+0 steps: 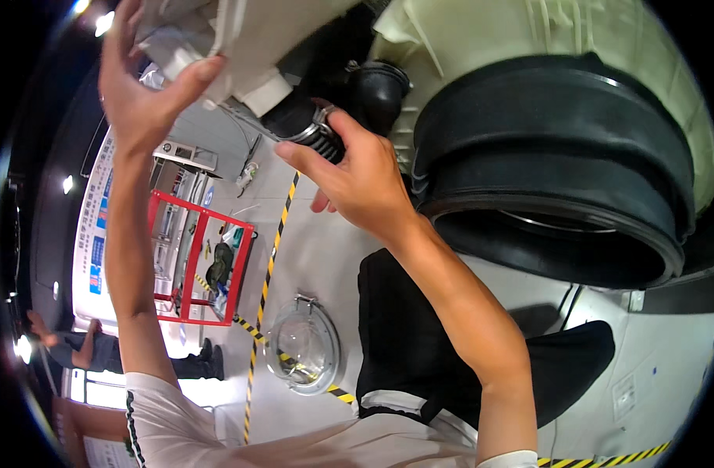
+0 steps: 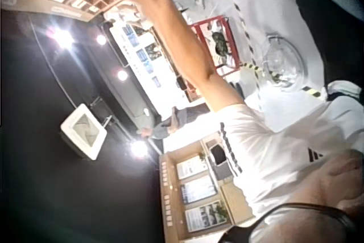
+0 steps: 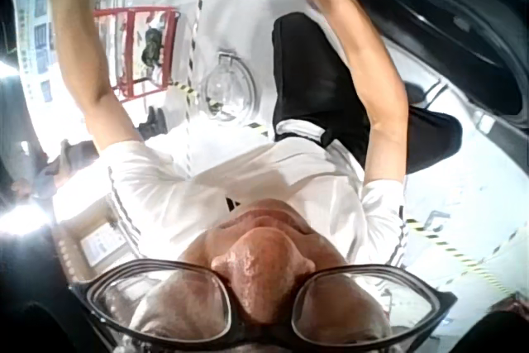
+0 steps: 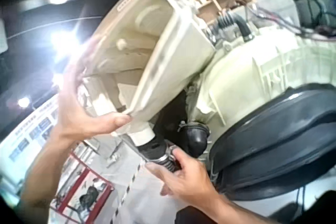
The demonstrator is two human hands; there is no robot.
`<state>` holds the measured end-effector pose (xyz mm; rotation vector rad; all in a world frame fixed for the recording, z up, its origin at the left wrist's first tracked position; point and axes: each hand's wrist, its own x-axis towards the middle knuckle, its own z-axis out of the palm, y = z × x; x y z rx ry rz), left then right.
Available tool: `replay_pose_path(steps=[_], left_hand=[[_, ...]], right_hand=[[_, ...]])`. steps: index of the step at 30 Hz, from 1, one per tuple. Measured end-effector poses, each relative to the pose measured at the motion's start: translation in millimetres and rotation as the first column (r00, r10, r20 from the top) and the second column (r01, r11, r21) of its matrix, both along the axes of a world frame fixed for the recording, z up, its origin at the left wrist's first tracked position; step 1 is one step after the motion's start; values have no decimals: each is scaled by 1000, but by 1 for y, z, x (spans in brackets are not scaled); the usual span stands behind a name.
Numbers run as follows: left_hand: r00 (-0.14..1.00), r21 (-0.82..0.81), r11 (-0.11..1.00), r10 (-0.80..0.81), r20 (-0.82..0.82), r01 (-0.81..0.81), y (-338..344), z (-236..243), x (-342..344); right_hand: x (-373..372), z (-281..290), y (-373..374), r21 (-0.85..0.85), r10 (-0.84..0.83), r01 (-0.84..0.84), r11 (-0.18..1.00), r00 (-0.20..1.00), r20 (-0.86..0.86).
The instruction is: The person handles the internal wiring and a black hose of a washing machine, then uses a pair of pliers to compress and position a metal clamp on the hose.
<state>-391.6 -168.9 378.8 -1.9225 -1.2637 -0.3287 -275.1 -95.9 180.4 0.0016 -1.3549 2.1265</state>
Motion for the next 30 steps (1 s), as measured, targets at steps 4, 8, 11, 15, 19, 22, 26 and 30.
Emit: replay_pose_path(steps=[4,8,11,15,19,22,26,30], left_hand=[[995,72,993,96,36,-98,-1,-1,5],[984,124,977,167,65,-174,-4,-6,19],[986,145,977,145,82,-155,-2,-7,19],[990,135,986,85,113,-100,5,-5,24],[990,128,989,55,133,-72,6,-7,20],[988,160,983,72,134,-93,3,-11,18],[981,180,980,48,190,-83,7,-15,19],[968,151,976,124,217,-159,2,-14,38]], right_hand=[[4,13,3,33,-19,16,999,996,91],[3,25,3,136,-101,82,987,985,140],[6,27,0,218,-153,117,969,976,156],[-8,15,4,340,-308,295,893,951,-18],[-3,17,5,410,-403,361,837,915,16],[-8,10,2,323,-356,351,879,933,-46],[-4,10,0,164,-236,246,955,969,-79],[3,15,-5,49,-138,139,989,990,-31]])
